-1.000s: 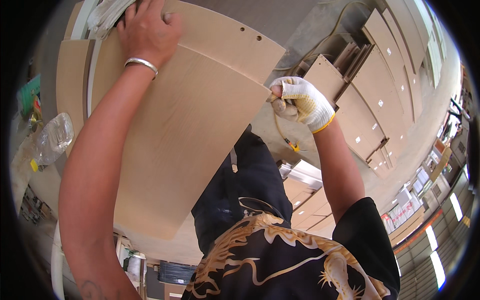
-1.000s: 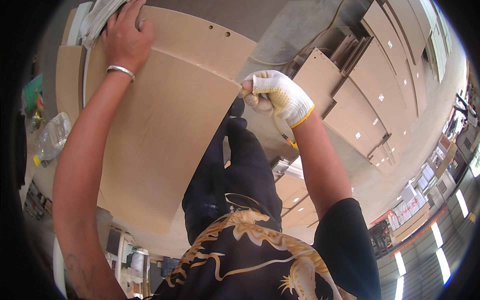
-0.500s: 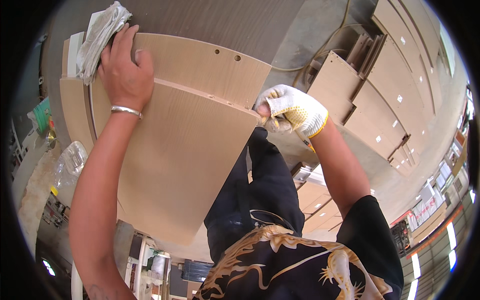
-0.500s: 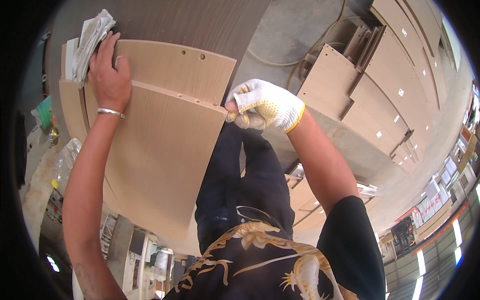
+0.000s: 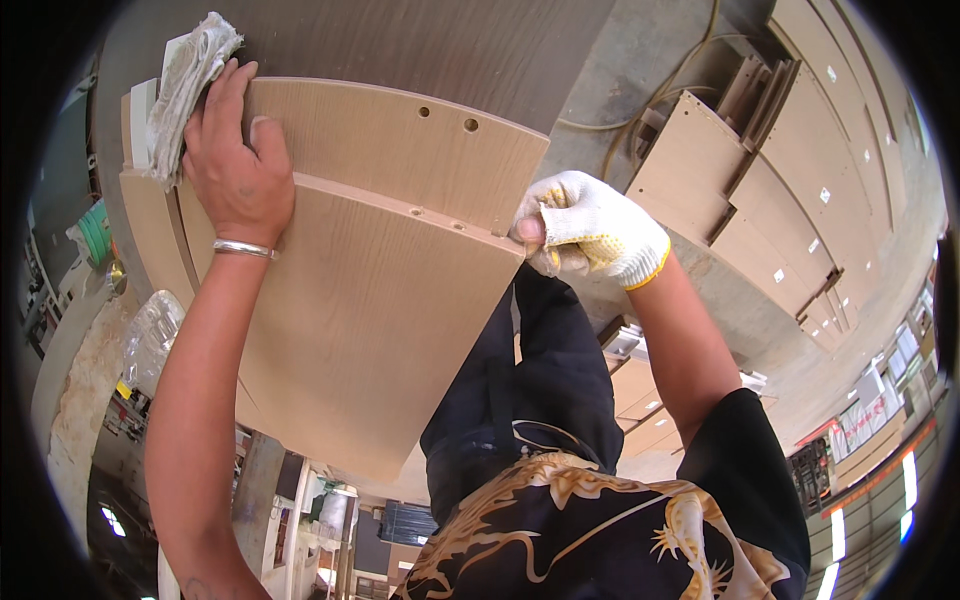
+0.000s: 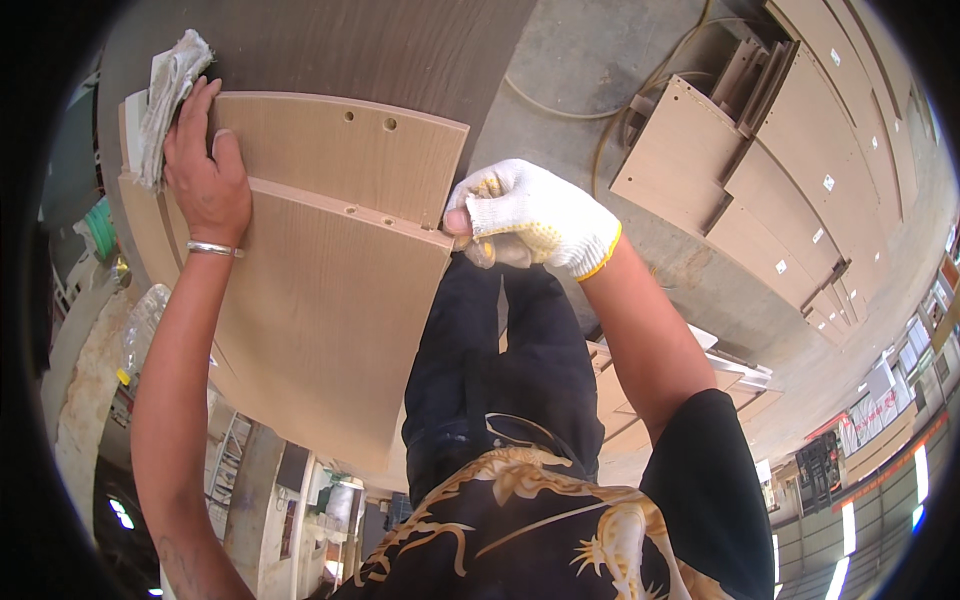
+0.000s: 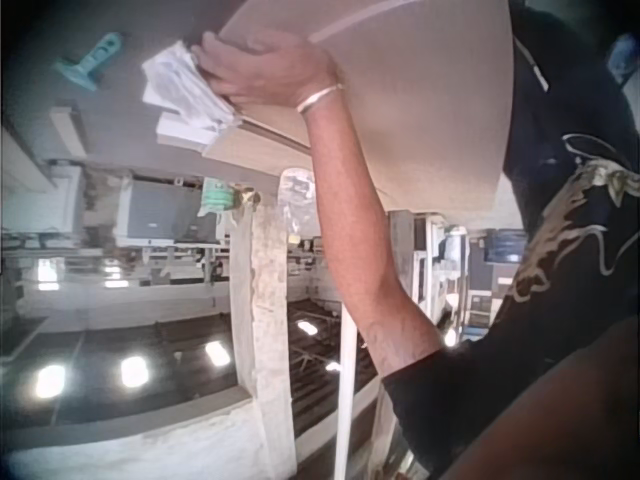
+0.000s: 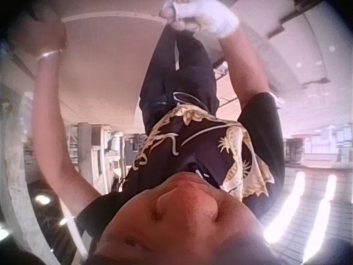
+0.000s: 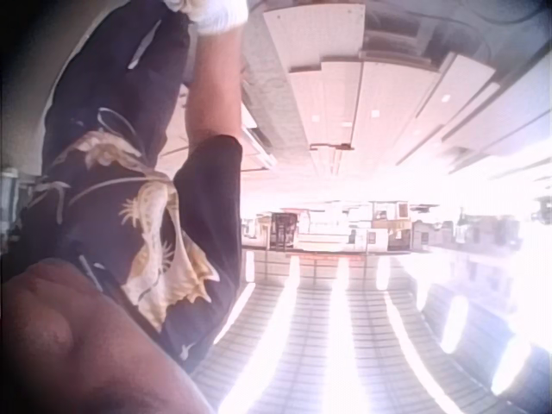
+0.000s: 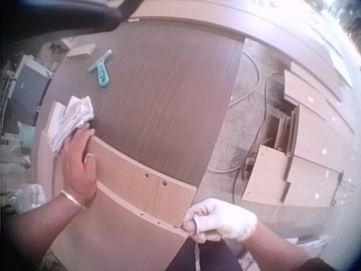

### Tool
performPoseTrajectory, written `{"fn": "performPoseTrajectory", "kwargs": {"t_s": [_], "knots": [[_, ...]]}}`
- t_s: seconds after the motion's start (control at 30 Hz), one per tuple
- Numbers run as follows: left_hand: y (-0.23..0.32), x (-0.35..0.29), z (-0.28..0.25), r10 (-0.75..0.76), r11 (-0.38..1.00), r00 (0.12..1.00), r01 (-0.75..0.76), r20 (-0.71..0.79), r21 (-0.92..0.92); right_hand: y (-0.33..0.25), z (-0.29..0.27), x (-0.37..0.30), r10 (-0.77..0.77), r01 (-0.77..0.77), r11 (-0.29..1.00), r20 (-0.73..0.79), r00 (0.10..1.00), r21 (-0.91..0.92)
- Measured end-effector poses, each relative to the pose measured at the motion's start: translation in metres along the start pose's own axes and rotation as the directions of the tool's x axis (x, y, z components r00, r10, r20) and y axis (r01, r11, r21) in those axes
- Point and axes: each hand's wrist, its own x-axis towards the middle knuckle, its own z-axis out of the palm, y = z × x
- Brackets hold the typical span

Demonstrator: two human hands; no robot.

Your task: The person wipes the surfaces of multiple flat wooden panels with a white cloth. They handle each panel individually, wiping both sides and edges, then place them back into a stack. The person also uses a small plastic scraper to remove residue from the edges of some panels.

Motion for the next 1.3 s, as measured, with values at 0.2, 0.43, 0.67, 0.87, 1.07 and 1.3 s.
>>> {"fn": "performPoseTrajectory", "kwargs": {"t_s": [0.2,0.43,0.67,0.87,1.07,1.3], "knots": [[-0.003,-0.001,0.003,0.015,1.0,0.999,-0.015,-0.03,0.006,0.001,0.007,-0.003,0.04,-0.04,0.999,0.019,0.999,0.0],[0.0,0.0,0.003,-0.002,1.0,0.999,0.003,-0.037,0.021,-0.002,0.019,-0.01,0.025,-0.031,0.997,-0.086,0.996,-0.065],[0.012,0.0,-0.008,-0.019,0.999,0.997,0.016,-0.081,-0.032,0.012,0.016,-0.013,-0.082,0.077,0.985,0.024,0.996,0.156],[0.015,0.0,-0.003,-0.027,0.999,0.988,0.024,-0.15,-0.026,0.043,0.033,-0.031,-0.398,0.394,0.916,-0.285,0.872,-0.073],[0.012,0.0,0.001,-0.031,0.998,0.98,0.02,-0.198,-0.057,0.052,0.078,-0.031,-0.516,0.351,0.854,-0.54,0.665,-0.385],[0.016,0.002,0.002,-0.045,0.998,0.968,0.035,-0.245,-0.045,0.044,0.099,-0.025,-0.522,0.338,0.853,-0.633,0.572,-0.398]]}}
